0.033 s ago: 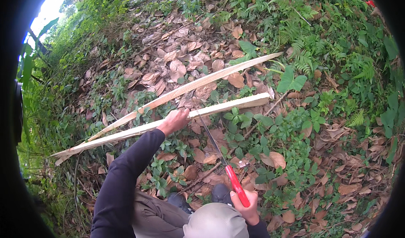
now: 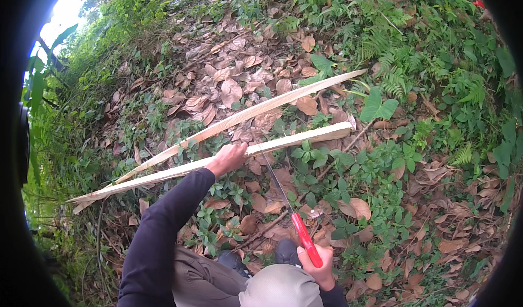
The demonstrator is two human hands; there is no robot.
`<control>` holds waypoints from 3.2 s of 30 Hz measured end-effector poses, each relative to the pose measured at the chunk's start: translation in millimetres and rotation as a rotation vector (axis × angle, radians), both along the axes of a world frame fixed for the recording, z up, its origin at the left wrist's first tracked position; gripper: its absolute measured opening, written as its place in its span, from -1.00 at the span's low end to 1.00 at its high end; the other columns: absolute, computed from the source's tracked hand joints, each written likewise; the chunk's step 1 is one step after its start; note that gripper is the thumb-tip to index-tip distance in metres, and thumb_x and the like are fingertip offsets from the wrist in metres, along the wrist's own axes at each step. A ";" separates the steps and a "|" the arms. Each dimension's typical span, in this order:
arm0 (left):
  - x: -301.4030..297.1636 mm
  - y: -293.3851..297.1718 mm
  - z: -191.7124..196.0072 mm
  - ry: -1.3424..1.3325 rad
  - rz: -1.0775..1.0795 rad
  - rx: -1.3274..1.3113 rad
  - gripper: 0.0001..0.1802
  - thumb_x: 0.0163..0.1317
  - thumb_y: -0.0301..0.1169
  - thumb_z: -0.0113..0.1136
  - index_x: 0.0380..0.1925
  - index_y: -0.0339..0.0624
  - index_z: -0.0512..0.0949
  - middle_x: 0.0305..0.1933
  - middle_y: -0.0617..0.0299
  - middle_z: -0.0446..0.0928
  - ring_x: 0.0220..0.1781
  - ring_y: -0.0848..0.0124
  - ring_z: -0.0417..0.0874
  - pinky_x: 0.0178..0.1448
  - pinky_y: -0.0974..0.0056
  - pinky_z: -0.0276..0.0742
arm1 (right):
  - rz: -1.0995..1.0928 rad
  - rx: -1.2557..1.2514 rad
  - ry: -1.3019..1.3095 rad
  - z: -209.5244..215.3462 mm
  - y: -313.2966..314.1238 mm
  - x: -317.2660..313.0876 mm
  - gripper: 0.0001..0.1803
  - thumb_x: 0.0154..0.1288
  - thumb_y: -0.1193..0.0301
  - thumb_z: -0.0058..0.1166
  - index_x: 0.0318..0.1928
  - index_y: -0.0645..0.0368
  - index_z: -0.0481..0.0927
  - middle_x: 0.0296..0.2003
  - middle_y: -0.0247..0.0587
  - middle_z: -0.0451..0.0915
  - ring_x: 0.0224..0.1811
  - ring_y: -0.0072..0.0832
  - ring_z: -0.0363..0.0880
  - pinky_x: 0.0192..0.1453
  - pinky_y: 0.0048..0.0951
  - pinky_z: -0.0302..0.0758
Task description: The person uses a red-handled saw to cut a long piece of light-colored wood into smaller sections. The person holds the wood steady with one hand while sawing with the other, working on the forest floor.
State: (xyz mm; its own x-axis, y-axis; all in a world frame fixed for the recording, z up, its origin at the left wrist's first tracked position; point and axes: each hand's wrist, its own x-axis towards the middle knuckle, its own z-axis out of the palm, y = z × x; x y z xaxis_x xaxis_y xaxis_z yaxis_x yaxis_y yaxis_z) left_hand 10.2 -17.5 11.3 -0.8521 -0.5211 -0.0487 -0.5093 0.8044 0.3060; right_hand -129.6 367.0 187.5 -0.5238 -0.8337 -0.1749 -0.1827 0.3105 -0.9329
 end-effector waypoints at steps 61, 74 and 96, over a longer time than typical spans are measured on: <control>58.5 -10.0 40.5 -0.101 0.124 0.146 -0.32 0.46 0.21 -0.19 -0.28 -0.28 0.47 -0.57 -0.20 0.56 -0.41 -0.19 0.65 -0.26 -0.15 0.56 | -0.021 -0.098 0.059 -36.5 -50.2 8.6 -0.71 0.25 0.50 0.22 -0.58 0.23 0.45 -0.76 -0.43 0.29 -0.70 -0.72 0.24 -0.62 -0.46 0.15; 61.2 -11.1 37.1 -0.104 0.120 0.149 -0.35 0.47 0.20 -0.18 -0.27 -0.26 0.47 -0.58 -0.19 0.56 -0.41 -0.18 0.65 -0.26 -0.15 0.56 | -0.038 -0.105 0.069 -39.4 -54.3 11.5 -0.70 0.24 0.49 0.22 -0.60 0.23 0.45 -0.78 -0.39 0.30 -0.74 -0.67 0.26 -0.62 -0.43 0.17; 51.8 -21.7 52.2 -0.074 0.181 0.199 -0.38 0.42 0.19 -0.07 -0.21 -0.24 0.51 -0.36 -0.15 0.57 -0.22 -0.10 0.65 -0.10 -0.10 0.56 | -0.135 0.014 -0.049 -45.9 -21.0 14.6 -0.70 0.25 0.50 0.21 -0.60 0.24 0.47 -0.75 -0.49 0.34 -0.68 -0.74 0.24 -0.61 -0.46 0.13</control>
State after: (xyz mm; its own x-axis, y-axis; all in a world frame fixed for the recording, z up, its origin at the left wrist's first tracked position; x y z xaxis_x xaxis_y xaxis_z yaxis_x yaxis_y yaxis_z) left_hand 61.9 -39.2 63.5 -0.7364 -0.6385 -0.2238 -0.6661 0.6261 0.4054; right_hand -115.0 346.0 141.6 -0.6217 -0.7535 -0.2140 -0.0929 0.3422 -0.9350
